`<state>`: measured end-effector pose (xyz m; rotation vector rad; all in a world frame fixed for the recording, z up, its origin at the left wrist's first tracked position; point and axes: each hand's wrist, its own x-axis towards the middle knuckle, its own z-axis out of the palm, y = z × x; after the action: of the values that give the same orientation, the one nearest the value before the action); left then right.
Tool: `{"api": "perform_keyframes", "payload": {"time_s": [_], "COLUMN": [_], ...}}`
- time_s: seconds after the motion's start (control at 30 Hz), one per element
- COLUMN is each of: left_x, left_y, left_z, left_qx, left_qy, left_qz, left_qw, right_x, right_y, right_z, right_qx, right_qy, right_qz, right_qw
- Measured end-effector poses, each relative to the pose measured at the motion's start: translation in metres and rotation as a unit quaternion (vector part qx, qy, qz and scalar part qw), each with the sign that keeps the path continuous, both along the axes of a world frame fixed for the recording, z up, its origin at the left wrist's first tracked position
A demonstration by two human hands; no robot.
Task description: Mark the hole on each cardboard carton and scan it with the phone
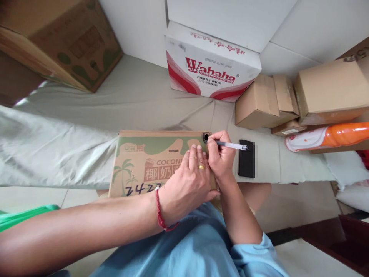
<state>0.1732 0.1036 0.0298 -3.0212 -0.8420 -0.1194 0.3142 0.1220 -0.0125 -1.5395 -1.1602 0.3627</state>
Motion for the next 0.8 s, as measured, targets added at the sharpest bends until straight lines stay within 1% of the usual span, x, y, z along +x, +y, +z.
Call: {"api": "perform_keyframes", "payload": {"time_s": [0.07,0.23,0.47,0.67,0.8], "left_x": [0.0000,-0.0005,0.0000,-0.0005,-0.0006], "left_y": [-0.0001,0.0002,0.0007,0.0008,0.0012], "left_z": [-0.0004,-0.0001,0.0004,0.0015,0.0034], "left_qx": [-0.003,0.003,0.016,0.014,0.007], "left_qy": [-0.006,-0.004,0.006,0.010,0.014], "left_qz": [0.002,-0.001,-0.003,-0.006,-0.003], "left_qw": [1.000,1.000,1.000,1.000,1.000], "right_x": [0.0004,0.0008,0.0006,0.0008,0.0002], "right_y": [-0.0006,-0.0016,-0.0006,-0.0006,0.0012], "right_z": [-0.0005,-0.0025,-0.0010,-0.0014,-0.0006], "right_qx": [-0.002,0.010,-0.006,0.005,0.000], "right_qy": [0.002,0.002,-0.008,-0.008,-0.018], "right_qz": [0.000,-0.028,-0.001,-0.014,-0.010], "right_qw": [1.000,1.000,1.000,1.000,1.000]}}
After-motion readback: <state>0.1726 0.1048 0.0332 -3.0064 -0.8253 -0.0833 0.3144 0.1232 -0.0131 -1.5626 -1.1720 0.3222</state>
